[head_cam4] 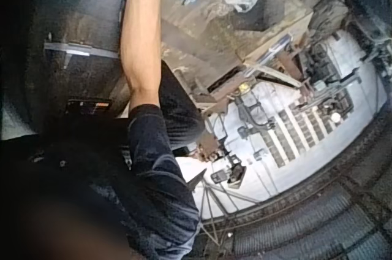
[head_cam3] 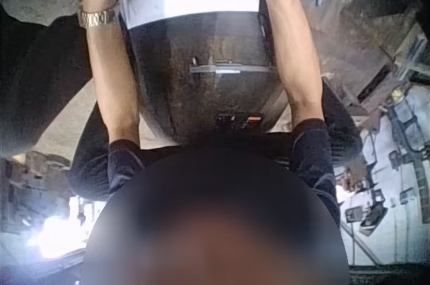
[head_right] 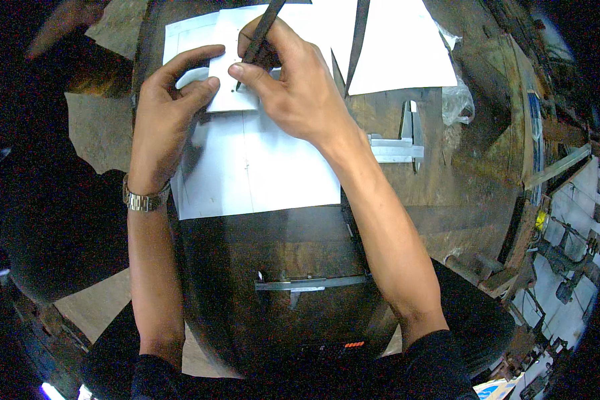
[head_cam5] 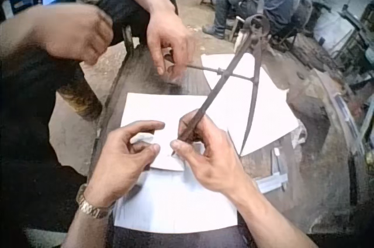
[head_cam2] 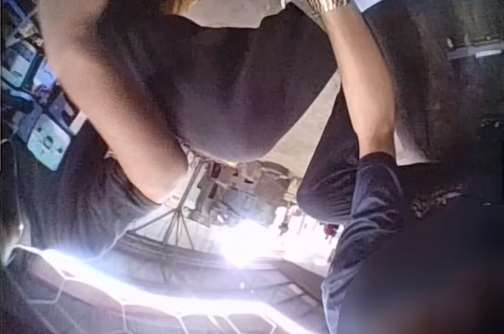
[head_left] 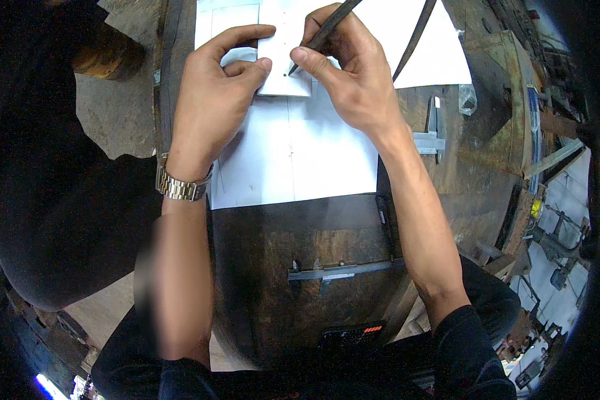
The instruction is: The person measures a white sheet metal piece with a vernier caliper and marks it with a pen. They then use a compass to scribe arcs on the sheet and hand it to a coworker, who continues marking the sheet with the compass.
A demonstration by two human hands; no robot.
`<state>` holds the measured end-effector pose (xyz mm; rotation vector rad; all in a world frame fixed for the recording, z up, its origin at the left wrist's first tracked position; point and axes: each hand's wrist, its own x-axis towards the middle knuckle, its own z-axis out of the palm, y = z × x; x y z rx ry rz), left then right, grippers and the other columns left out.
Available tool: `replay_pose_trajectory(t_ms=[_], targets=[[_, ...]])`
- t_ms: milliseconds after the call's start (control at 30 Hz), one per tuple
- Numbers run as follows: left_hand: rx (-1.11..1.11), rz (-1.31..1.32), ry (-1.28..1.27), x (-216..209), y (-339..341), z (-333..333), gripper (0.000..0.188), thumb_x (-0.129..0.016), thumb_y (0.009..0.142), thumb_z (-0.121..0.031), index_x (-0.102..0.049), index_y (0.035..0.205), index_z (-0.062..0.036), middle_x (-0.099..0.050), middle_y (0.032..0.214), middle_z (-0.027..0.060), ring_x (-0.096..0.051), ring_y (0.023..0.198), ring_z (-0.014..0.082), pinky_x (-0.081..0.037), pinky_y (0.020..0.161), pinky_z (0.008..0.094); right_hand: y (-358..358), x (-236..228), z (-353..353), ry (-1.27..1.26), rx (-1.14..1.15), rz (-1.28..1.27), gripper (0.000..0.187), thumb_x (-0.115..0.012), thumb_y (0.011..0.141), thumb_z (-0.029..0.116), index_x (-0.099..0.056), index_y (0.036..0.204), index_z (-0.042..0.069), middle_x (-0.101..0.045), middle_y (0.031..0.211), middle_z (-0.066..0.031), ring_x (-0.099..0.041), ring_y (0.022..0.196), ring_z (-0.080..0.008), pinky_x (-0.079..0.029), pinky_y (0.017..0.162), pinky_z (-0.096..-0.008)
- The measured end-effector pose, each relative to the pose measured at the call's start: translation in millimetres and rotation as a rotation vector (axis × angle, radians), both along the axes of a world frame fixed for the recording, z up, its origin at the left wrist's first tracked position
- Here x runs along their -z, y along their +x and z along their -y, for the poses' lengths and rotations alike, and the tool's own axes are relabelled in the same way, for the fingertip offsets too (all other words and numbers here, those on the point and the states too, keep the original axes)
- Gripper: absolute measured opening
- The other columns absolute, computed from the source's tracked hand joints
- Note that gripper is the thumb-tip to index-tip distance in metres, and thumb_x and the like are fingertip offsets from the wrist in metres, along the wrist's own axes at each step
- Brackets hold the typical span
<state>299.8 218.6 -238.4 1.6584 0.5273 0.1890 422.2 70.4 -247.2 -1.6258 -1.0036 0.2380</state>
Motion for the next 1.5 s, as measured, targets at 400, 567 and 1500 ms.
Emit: replay_pose_trajectory(t_ms=[400,567,1500], targets=[[0.012,0.068,-0.240,-6.2,9.6,-5.0,0.042,-0.069,0.092,-0.007,-0.060,0.133,-0.0005,-0.065,0.116,0.0068,-0.061,0.090,0.0076,-0.049,0.076,0.0192,8.5,-18.9,-0.5,-0.110,-0.093,-0.181,0.024,-0.071,0.092,0.004,-0.054,0.108,0.000,-0.058,0.089,-0.0029,-0.060,0.079,-0.0117,-0.050,0.070,-0.0269],[0.081,-0.007,-0.407,-33.1,9.8,-12.9,0.044,-0.061,0.089,0.004,-0.052,0.132,0.0070,-0.058,0.118,0.0154,-0.062,0.095,0.0138,-0.053,0.081,0.0245,14.4,-26.7,-7.1,-0.169,-0.100,-0.169,0.021,-0.071,0.090,0.003,-0.056,0.104,0.001,-0.059,0.087,-0.0033,-0.059,0.079,-0.0127,-0.050,0.071,-0.0294],[-0.270,0.098,0.006,-52.1,-35.6,87.6,0.030,-0.061,0.089,0.003,-0.069,0.118,0.0025,-0.071,0.115,0.0076,-0.061,0.083,0.0078,-0.050,0.074,0.0235,-44.5,-124.3,109.0,-0.092,-0.036,-0.439,0.015,-0.069,0.092,0.004,-0.055,0.097,0.003,-0.067,0.092,-0.0146,-0.069,0.086,-0.0212,-0.062,0.073,-0.0359]])
